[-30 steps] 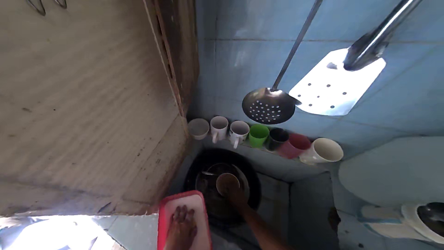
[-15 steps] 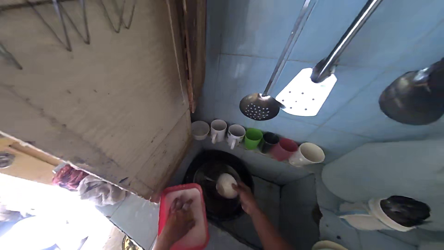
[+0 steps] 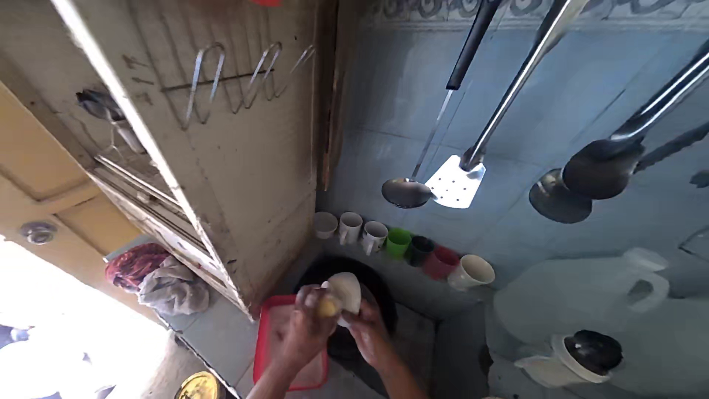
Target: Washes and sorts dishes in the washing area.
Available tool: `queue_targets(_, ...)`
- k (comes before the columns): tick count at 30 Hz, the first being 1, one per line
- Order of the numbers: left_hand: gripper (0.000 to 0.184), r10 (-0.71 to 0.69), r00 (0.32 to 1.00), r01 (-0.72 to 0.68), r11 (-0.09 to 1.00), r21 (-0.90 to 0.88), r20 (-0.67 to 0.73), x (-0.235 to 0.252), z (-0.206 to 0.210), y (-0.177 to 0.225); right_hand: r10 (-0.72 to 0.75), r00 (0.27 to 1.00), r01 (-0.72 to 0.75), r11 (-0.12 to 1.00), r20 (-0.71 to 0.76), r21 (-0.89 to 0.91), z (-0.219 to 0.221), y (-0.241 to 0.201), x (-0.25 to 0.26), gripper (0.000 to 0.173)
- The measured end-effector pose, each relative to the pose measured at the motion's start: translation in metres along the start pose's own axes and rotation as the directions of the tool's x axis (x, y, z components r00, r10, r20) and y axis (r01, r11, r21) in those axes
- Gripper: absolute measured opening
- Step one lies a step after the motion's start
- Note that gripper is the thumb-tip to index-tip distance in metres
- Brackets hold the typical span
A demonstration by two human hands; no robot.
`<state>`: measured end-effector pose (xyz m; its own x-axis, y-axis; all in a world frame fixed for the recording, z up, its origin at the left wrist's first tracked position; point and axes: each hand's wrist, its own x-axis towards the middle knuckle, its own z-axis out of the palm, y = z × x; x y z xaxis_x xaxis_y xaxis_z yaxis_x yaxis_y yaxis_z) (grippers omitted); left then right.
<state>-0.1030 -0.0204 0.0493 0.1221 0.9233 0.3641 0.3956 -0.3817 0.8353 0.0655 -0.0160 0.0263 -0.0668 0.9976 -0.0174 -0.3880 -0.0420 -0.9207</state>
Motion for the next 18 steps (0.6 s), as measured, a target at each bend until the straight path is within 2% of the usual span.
queue_targets(1, 0.045, 0.086, 0.996, -0.084, 0.995, 0.055, -0.037, 0.005, 0.008, 0.006, -0.037, 0.998, 0.040, 0.998, 0.049, -0.046, 0.010, 0.000, -0.003, 0.035)
queue_targets(2, 0.043, 0.114, 0.991, -0.107, 0.989, 0.099, -0.066, 0.012, 0.012, 0.004, -0.061, 0.994, 0.068, 0.994, 0.086, -0.083, 0.018, -0.001, -0.005, 0.032)
queue_targets(3, 0.042, 0.054, 0.995, -0.048, 0.996, 0.076, -0.083, 0.022, 0.011, 0.001, -0.073, 0.989, 0.088, 0.990, 0.129, -0.113, 0.020, 0.000, -0.006, 0.028)
queue_targets(4, 0.040, -0.073, 0.994, 0.072, 0.997, -0.010, -0.082, 0.033, 0.005, -0.004, -0.081, 0.980, 0.111, 0.981, 0.180, -0.161, 0.020, 0.002, -0.006, 0.025)
queue_targets(6, 0.029, -0.375, 0.927, 0.353, 0.886, -0.299, -0.017, 0.052, -0.008, -0.009, -0.064, 0.957, 0.139, 0.957, 0.281, -0.256, 0.021, 0.003, -0.011, 0.019)
queue_targets(7, 0.030, -0.439, 0.898, 0.419, 0.829, -0.370, 0.032, 0.052, -0.011, -0.008, -0.057, 0.952, 0.145, 0.949, 0.301, -0.281, 0.022, 0.004, -0.015, 0.017)
queue_targets(8, 0.031, -0.445, 0.895, 0.425, 0.831, -0.360, 0.028, 0.047, -0.009, -0.004, -0.055, 0.955, 0.141, 0.948, 0.290, -0.286, 0.023, 0.005, -0.016, 0.018)
queue_targets(9, 0.032, -0.387, 0.922, 0.371, 0.890, -0.266, -0.010, 0.038, -0.005, 0.003, -0.051, 0.966, 0.123, 0.953, 0.253, -0.278, 0.024, 0.006, -0.016, 0.020)
queue_targets(10, 0.035, -0.235, 0.971, 0.231, 0.969, -0.087, -0.040, 0.025, 0.003, 0.010, -0.045, 0.979, 0.096, 0.961, 0.197, -0.261, 0.025, 0.007, -0.015, 0.024)
queue_targets(11, 0.036, -0.053, 0.998, 0.057, 0.994, 0.097, -0.041, 0.013, 0.012, 0.014, -0.036, 0.991, 0.071, 0.961, 0.131, -0.267, 0.027, 0.006, -0.017, 0.030)
queue_targets(12, 0.039, 0.066, 0.998, -0.061, 0.973, 0.221, -0.012, 0.006, 0.021, 0.015, -0.008, 0.996, 0.036, 0.948, 0.088, -0.316, 0.028, 0.002, -0.022, 0.036)
queue_targets(13, 0.039, 0.083, 0.997, -0.080, 0.965, 0.249, 0.000, 0.004, 0.024, 0.014, 0.019, 0.996, 0.013, 0.930, 0.083, -0.368, 0.027, 0.000, -0.024, 0.040)
queue_targets(14, 0.037, 0.026, 1.000, -0.026, 0.980, 0.196, 0.004, 0.009, 0.022, 0.011, 0.018, 0.993, 0.030, 0.914, 0.113, -0.404, 0.024, -0.001, -0.023, 0.035)
queue_targets(15, 0.034, -0.102, 0.995, 0.100, 0.992, 0.077, 0.021, 0.018, 0.014, 0.007, 0.008, 0.984, 0.071, 0.902, 0.180, -0.426, 0.020, -0.001, -0.021, 0.026)
queue_targets(16, 0.033, -0.249, 0.968, 0.252, 0.960, -0.118, 0.042, 0.028, 0.005, 0.000, 0.013, 0.963, 0.110, 0.891, 0.268, -0.440, 0.016, -0.002, -0.019, 0.020)
queue_targets(17, 0.031, -0.376, 0.923, 0.379, 0.862, -0.335, 0.075, 0.036, -0.002, -0.008, 0.016, 0.941, 0.145, 0.884, 0.338, -0.445, 0.015, -0.003, -0.020, 0.017)
queue_targets(18, 0.030, -0.449, 0.887, 0.440, 0.755, -0.486, 0.106, 0.041, -0.004, -0.016, 0.013, 0.924, 0.165, 0.888, 0.381, -0.430, 0.013, -0.004, -0.022, 0.017)
